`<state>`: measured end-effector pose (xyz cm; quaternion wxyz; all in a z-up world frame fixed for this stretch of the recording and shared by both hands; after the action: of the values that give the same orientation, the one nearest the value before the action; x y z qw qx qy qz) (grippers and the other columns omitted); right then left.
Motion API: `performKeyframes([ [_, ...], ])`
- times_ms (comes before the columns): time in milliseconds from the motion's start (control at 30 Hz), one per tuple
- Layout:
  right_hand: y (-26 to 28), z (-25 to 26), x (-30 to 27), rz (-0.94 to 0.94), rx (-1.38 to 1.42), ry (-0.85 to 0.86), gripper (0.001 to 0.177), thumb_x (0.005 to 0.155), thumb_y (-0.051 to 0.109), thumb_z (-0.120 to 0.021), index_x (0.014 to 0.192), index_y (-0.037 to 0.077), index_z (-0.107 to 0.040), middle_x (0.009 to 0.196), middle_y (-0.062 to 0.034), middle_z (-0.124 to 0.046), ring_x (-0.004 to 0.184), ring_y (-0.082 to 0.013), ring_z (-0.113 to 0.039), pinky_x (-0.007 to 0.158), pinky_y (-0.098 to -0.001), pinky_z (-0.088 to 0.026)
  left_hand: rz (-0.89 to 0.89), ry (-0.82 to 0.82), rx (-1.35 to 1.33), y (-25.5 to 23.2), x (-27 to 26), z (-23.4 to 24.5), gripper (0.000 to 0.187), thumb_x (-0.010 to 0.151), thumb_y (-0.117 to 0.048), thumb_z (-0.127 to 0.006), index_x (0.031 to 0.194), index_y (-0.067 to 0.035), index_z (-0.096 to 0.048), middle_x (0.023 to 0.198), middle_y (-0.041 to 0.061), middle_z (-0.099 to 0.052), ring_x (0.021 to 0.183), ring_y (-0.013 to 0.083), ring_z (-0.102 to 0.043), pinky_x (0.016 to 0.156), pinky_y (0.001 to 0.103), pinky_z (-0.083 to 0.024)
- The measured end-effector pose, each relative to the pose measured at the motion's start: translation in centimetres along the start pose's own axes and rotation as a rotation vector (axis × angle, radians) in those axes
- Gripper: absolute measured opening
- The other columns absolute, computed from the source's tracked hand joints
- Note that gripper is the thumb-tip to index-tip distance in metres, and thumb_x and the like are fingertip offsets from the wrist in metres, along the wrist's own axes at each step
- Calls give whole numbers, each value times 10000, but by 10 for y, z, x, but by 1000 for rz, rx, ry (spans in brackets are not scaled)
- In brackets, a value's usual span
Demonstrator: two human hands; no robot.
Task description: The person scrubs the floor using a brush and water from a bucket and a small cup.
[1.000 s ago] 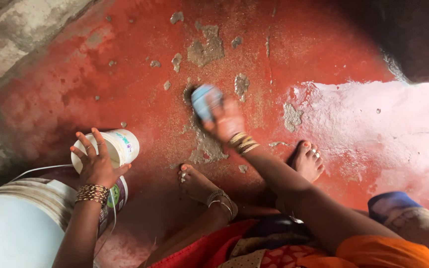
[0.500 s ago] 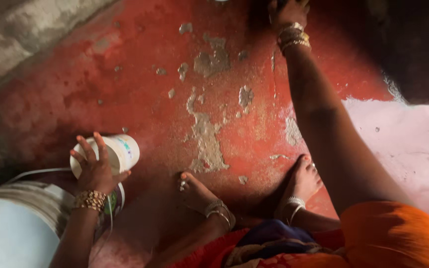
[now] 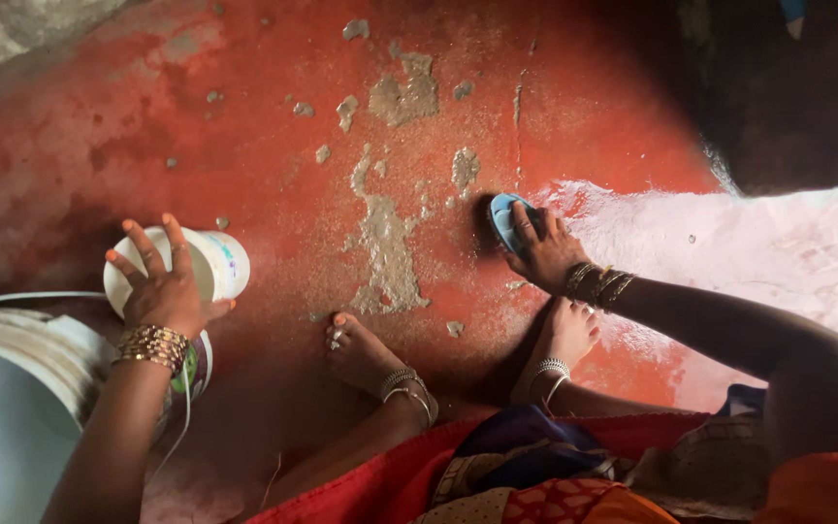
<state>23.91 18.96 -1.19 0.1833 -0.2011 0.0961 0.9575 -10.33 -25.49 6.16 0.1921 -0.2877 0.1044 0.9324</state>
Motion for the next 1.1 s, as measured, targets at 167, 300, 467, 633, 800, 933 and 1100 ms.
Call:
performKeyframes([
  [167,-39,34,93,-166,43,-244,957,994,552,-591,1708,117,-127,1515,-364,-387,1263,-532,-521,1031,-585,-516,-15,1,14,0,0,-4,1555,581,-536,-923,1657,-260,165,1690,252,239,1483,620,93,1245,589,-247],
  [300,-61,67,183,-348,6,-307,966,976,583,-627,1653,121,-115,1517,-406,-288,1330,-570,-393,993,-578,-475,-114,-228,181,-13,-13,17,1557,571,-592,-936,1599,-94,122,1550,300,232,1448,660,-68,1184,654,-295],
  [467,-34,66,202,-447,174,-442,1010,945,551,-685,1630,91,-103,1528,-387,-290,1349,-532,-372,997,-542,-496,-22,60,-80,-17,-23,-16,980,931,-138,-606,1711,-65,-18,1033,302,-757,917,446,-732,836,523,-578],
  [633,22,53,143,-264,157,-508,1026,986,494,-735,1685,112,-88,1514,-393,-316,1334,-550,-420,940,-538,-541,-283,-36,3,-26,-57,22,642,808,-86,-621,1433,-160,-493,846,205,-727,847,404,-719,810,509,-571],
  [800,146,0,91,32,119,-149,1023,940,374,-688,1701,227,-20,1416,-325,-420,1079,-430,-603,770,-507,-573,-587,-27,-165,-89,-89,77,467,723,-106,-639,1187,-139,-685,913,189,-738,863,404,-701,810,503,-557],
  [933,254,-39,44,322,364,-11,798,966,341,-593,1628,286,-151,1348,-287,-473,1026,-379,-612,756,-480,-576,-716,284,-100,-160,-110,72,406,679,-225,-673,1078,-171,-730,922,189,-727,864,386,-707,820,497,-561],
  [1100,286,-16,53,491,263,-251,747,939,197,-545,1616,178,-229,1267,-280,-521,1040,-402,-597,705,-492,-565,-936,373,137,-224,-137,56,201,688,-243,-635,810,-146,-763,796,161,-728,787,371,-709,749,494,-570],
])
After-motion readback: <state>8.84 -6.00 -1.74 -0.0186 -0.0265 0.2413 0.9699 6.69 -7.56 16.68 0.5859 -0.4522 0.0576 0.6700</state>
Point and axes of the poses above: each hand's wrist, its own x-axis towards the middle knuckle, its own z-axis out of the back of the hand, y = z × x, the point moved 9 cm from there along x, towards the middle knuckle
